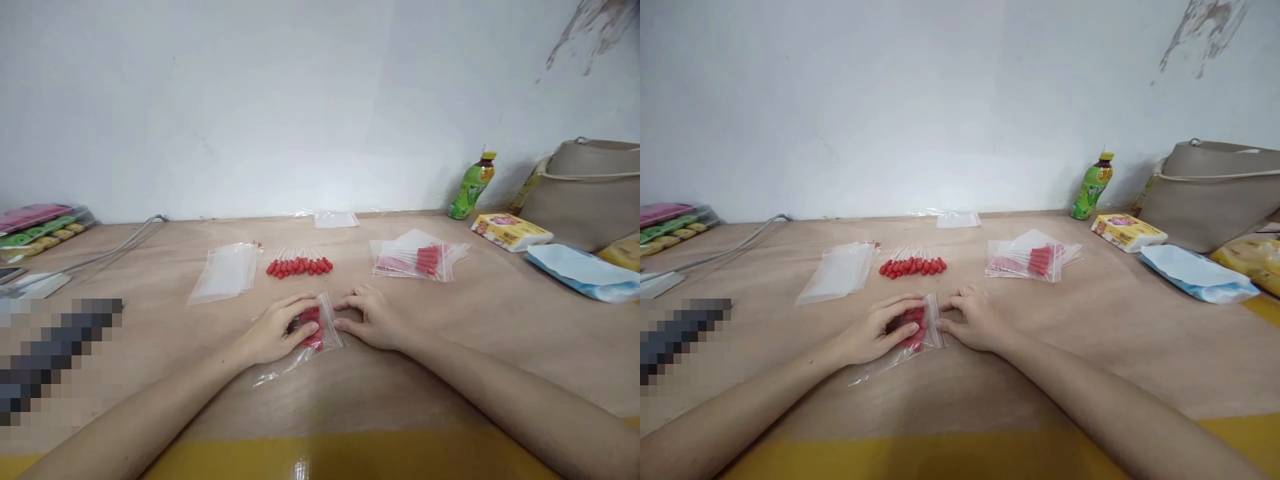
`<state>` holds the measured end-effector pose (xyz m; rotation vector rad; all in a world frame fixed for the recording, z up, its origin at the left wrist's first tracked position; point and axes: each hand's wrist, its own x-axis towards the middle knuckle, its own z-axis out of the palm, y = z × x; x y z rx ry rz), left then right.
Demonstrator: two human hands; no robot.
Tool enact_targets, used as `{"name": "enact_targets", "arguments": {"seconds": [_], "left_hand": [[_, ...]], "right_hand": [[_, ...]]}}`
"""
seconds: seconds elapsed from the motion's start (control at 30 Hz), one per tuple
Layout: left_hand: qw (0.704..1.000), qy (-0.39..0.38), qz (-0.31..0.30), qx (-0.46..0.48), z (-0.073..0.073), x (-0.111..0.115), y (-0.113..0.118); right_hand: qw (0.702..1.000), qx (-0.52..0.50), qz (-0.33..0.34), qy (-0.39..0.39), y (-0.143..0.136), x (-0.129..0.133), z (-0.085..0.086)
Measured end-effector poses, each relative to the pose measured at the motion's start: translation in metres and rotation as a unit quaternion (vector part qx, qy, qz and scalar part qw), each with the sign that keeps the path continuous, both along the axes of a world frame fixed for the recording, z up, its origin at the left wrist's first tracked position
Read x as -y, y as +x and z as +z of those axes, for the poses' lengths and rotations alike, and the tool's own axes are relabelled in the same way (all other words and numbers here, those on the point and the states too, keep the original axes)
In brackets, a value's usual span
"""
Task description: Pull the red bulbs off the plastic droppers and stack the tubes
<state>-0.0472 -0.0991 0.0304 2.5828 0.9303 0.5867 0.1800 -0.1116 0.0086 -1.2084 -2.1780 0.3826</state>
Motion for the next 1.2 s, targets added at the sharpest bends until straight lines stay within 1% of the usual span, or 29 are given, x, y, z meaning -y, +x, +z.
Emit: {"name": "enact_targets", "arguments": {"seconds": [0.17, 0.23, 0.37, 0.47, 0.57, 0.67, 0.77, 0.9, 1.03, 1.1, 1.2], "left_hand": [[1.000, 0.004, -0.005, 0.000, 0.002, 0.000, 0.001], [1.000, 0.014, -0.010, -0.002, 0.002, -0.002, 0.002], [0.998, 0.048, -0.036, -0.007, -0.001, -0.009, 0.006], [0.994, 0.073, -0.075, 0.006, -0.002, -0.016, 0.012], [0.991, 0.080, -0.100, 0.030, -0.003, -0.020, 0.019], [0.991, 0.077, -0.101, 0.046, -0.004, -0.022, 0.022], [0.991, 0.083, -0.096, 0.053, -0.006, -0.023, 0.022], [0.990, 0.089, -0.095, 0.044, -0.009, -0.023, 0.019], [0.988, 0.097, -0.100, 0.063, -0.011, -0.025, 0.020], [0.989, 0.090, -0.104, 0.059, -0.008, -0.024, 0.021], [0.990, 0.072, -0.123, 0.018, 0.000, -0.022, 0.023]], "right_hand": [[0.995, -0.022, -0.048, -0.084, -0.006, 0.002, 0.001], [0.994, -0.030, -0.045, -0.090, -0.008, 0.003, 0.002], [0.996, -0.046, -0.024, -0.071, -0.008, 0.004, 0.002], [0.999, -0.043, -0.001, -0.026, -0.006, 0.006, 0.000], [0.998, -0.021, 0.009, 0.056, -0.006, 0.006, -0.002], [0.988, 0.017, 0.017, 0.150, -0.005, 0.004, -0.003], [0.976, 0.040, 0.025, 0.215, -0.004, 0.002, -0.005], [0.966, 0.042, 0.033, 0.253, -0.003, 0.000, -0.006], [0.959, 0.016, 0.034, 0.281, -0.004, -0.002, -0.008], [0.956, 0.004, 0.039, 0.291, -0.004, -0.003, -0.008], [0.954, -0.005, 0.050, 0.295, -0.005, -0.004, -0.010]]}}
